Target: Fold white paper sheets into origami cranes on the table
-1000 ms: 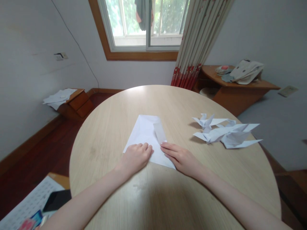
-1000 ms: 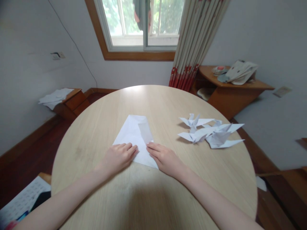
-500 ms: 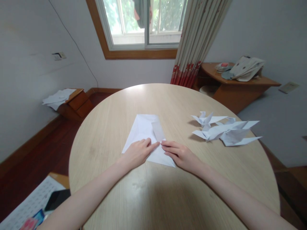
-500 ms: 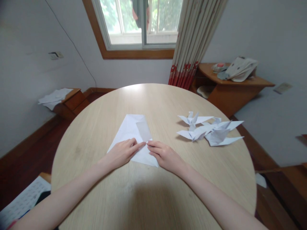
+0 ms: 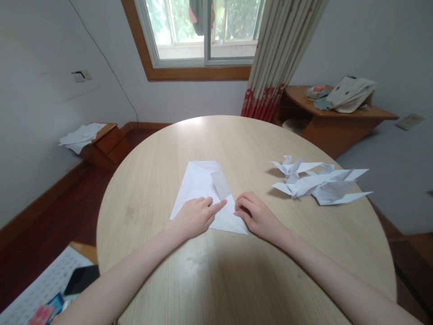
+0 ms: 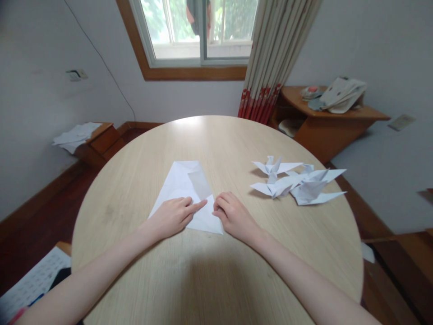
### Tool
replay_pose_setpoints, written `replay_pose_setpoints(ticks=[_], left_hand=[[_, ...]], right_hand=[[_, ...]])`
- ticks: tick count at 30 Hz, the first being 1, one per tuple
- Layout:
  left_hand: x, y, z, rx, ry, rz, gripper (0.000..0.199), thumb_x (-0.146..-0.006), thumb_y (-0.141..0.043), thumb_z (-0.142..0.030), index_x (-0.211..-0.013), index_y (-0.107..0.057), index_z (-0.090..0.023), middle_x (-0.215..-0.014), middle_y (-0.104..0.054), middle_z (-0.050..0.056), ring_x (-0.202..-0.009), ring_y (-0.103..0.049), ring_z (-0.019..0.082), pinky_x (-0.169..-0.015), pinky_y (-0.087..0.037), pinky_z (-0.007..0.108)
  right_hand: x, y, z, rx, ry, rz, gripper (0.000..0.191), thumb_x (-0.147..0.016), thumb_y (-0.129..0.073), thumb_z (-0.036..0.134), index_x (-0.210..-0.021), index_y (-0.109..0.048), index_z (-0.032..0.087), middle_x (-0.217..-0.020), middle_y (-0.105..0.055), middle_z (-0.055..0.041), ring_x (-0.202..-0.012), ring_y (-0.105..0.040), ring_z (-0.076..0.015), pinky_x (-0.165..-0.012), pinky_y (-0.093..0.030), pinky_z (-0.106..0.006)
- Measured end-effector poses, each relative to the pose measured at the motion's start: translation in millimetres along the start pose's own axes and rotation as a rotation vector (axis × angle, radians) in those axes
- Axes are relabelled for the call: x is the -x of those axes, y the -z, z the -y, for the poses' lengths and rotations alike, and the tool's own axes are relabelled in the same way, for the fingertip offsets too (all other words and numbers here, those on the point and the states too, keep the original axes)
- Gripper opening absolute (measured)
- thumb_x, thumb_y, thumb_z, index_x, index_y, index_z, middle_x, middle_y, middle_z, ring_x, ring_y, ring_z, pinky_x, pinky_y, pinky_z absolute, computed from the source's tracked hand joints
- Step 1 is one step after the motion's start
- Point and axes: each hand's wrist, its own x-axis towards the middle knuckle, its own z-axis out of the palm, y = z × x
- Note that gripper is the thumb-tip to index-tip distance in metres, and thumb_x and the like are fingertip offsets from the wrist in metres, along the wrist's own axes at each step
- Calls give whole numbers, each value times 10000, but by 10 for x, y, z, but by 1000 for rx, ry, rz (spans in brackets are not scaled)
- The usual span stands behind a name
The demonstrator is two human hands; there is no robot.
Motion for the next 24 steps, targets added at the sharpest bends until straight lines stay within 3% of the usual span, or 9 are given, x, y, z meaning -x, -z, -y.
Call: replay_pose_setpoints(ticks=[8,17,24], left_hand=[[-9,-29,-7,60,40,-40,403,-994,-373,-260,-1386,-461,-292,-882,-603,30,-778,-593,165,-666,-447,264],[-7,-37,-2,92,51,-39,401,-997,-356,-261,-1380,-472,-291,-859,-591,30,-766,-582,166,-657,-446,265],[-7,-51,6,102,48,-39,404,-997,-351,-263,-1381,-470,-292,-858,-585,27,-760,-576,162,-661,-444,261]], right_hand=[[-19,186,5,79,-63,288,187,-826,-697,216,-759,-524,195,-884,-588,-46,-905,-502,-220,-804,-422,-369],[-1,303,44,58,-110,431,193,-825,-689,223,-739,-518,205,-878,-567,-27,-895,-494,-209,-780,-418,-349],[18,286,7,3,-113,440,162,-889,-582,238,-746,-510,209,-868,-560,-29,-883,-496,-207,-795,-415,-361]])
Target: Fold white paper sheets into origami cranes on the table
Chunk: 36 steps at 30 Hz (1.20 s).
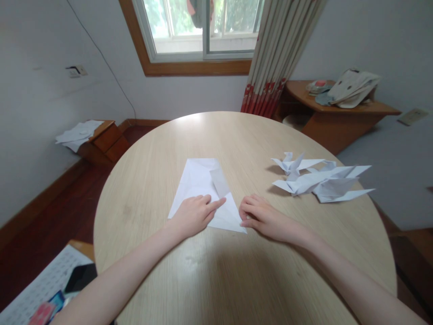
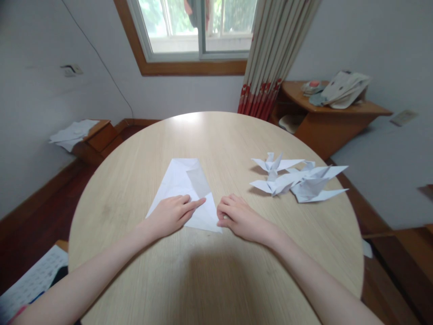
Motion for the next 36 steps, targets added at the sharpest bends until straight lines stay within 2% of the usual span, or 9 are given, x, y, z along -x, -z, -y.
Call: replay_pose_setpoints(ticks=[5,21,25,27,32,36], left_hand=[[2,-4,-2,-8,-5,0,405,-999,-349,-267,-1388,-459,-293,-863,-586,26,-771,-581,170,-659,-445,270],[-3,7,-5,-20,-3,11,405,-997,-353,-264,-1386,-461,-294,-871,-592,26,-764,-584,165,-663,-444,267],[1,-6,12,-26,-7,-3,405,-997,-358,-257,-1388,-460,-278,-867,-593,27,-768,-588,165,-660,-445,263],[0,-5,23,-29,-13,-3,406,-998,-358,-256,-1391,-458,-276,-865,-594,27,-767,-590,167,-658,-446,266],[-2,18,34,-24,-20,10,408,-1001,-354,-254,-1396,-455,-274,-868,-594,29,-770,-592,174,-654,-452,275],[0,24,38,-21,-23,20,409,-1004,-354,-267,-1402,-446,-292,-871,-593,29,-769,-594,175,-660,-460,278]], right_hand=[[2,1,3,-9,-12,-3,165,-879,-580,211,-744,-485,211,-868,-563,-28,-870,-497,-204,-787,-411,-352],[27,61,-32,-100,18,71,159,-770,-713,204,-700,-570,206,-900,-562,-19,-932,-519,-201,-850,-410,-356],[5,73,18,-144,-43,-45,59,-838,-630,241,-820,-593,198,-846,-603,-20,-844,-551,-188,-766,-422,-322],[-5,96,23,-171,-62,-86,121,-895,-544,291,-904,-616,194,-828,-621,-25,-787,-560,-181,-725,-421,-314],[-15,147,-46,-328,-62,2,267,-912,-509,423,-981,-650,208,-876,-662,-25,-778,-582,-177,-696,-432,-293],[-71,45,-71,-270,-128,-196,218,-927,-488,365,-868,-614,197,-828,-659,-29,-759,-578,-177,-690,-418,-294]])
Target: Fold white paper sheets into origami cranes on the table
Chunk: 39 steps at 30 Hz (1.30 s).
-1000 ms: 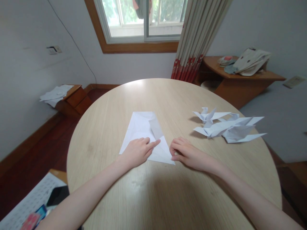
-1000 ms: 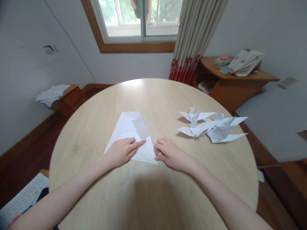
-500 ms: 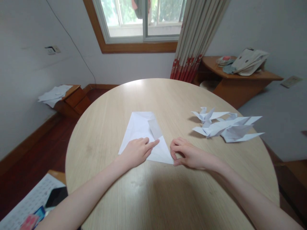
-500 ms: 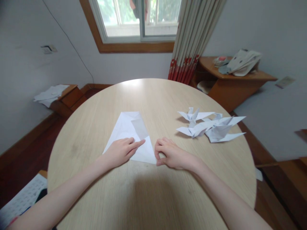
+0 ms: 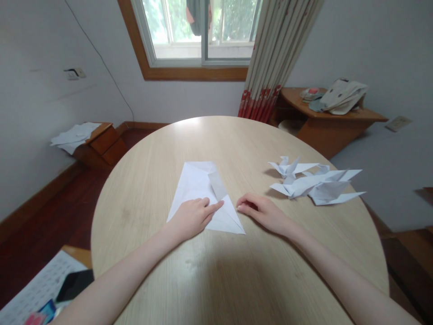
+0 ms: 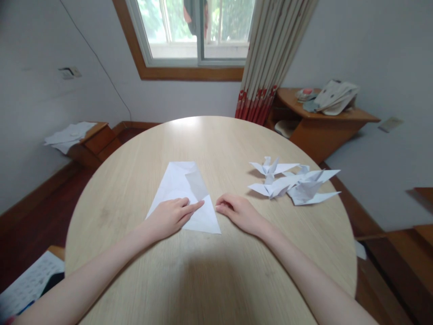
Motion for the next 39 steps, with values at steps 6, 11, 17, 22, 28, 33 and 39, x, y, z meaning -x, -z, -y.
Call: replay_pose_setpoints(ticks=[6,11,17,22,28,33,39], left_hand=[[4,-14,0,-12,10,6,409,-1004,-361,-282,-1405,-438,-302,-887,-600,33,-758,-598,176,-646,-455,277],[5,-13,-3,-21,10,16,412,-1006,-358,-284,-1413,-426,-304,-893,-603,34,-759,-602,180,-642,-446,279],[5,-23,3,-33,6,2,411,-1005,-363,-280,-1410,-430,-303,-877,-600,32,-758,-594,173,-646,-436,271],[8,-28,6,-29,1,-8,407,-1005,-358,-278,-1403,-442,-293,-864,-596,32,-753,-586,176,-648,-435,276],[27,1,26,14,-81,-7,409,-995,-376,-268,-1395,-451,-306,-842,-584,24,-755,-576,178,-654,-429,276],[63,32,2,75,-139,4,406,-988,-391,-256,-1381,-470,-319,-817,-584,17,-728,-560,164,-645,-413,257],[71,38,-14,82,-142,-2,399,-993,-379,-265,-1375,-480,-320,-804,-582,15,-721,-560,166,-635,-410,257]], right_hand=[[-9,-104,-7,188,115,32,164,-856,-615,237,-726,-523,197,-726,-552,7,-661,-498,-143,-618,-357,-264],[25,-29,11,209,142,128,209,-786,-703,185,-677,-525,193,-695,-532,20,-695,-498,-149,-651,-361,-267],[45,2,39,209,135,215,183,-744,-738,148,-675,-574,190,-746,-572,9,-800,-519,-172,-717,-380,-288],[50,51,45,148,131,266,199,-704,-797,245,-638,-616,192,-783,-590,-1,-825,-534,-177,-746,-395,-300],[17,12,-16,-24,51,45,178,-879,-606,355,-794,-595,199,-734,-598,7,-681,-535,-152,-629,-407,-276],[-47,-143,-95,181,184,-219,206,-961,-455,295,-793,-537,208,-781,-602,-34,-726,-568,-177,-668,-428,-301],[-83,-184,-137,319,287,-255,195,-976,-442,273,-803,-515,219,-767,-598,-32,-703,-586,-177,-641,-437,-286]])
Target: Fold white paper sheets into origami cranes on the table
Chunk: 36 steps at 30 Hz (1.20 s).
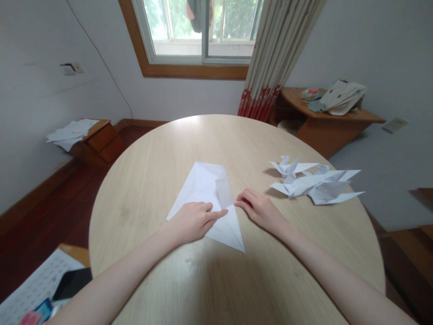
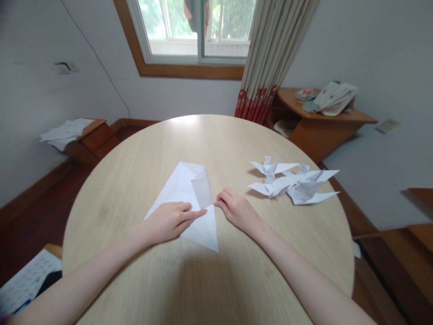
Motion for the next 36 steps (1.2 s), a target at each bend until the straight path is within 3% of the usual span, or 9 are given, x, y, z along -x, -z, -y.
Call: replay_pose_setpoints(ticks=[8,19,36], left_hand=[[-3,-2,2,2,-7,4,407,-994,-364,-263,-1384,-471,-312,-802,-576,16,-721,-559,166,-640,-422,263],[-2,23,-16,-21,11,21,407,-993,-371,-267,-1385,-469,-319,-806,-580,16,-726,-563,169,-634,-420,267],[-5,-19,10,18,14,3,396,-997,-366,-281,-1373,-485,-317,-793,-564,9,-720,-550,160,-635,-408,257]], right_hand=[[12,-55,-8,149,35,31,216,-988,-413,258,-825,-542,201,-792,-614,-53,-696,-594,-178,-629,-428,-278],[15,21,17,49,-21,111,179,-948,-483,230,-790,-562,194,-770,-636,-44,-675,-587,-168,-610,-390,-269],[81,203,216,61,-34,365,151,-842,-655,214,-700,-608,193,-711,-651,-14,-685,-581,-168,-607,-335,-275]])
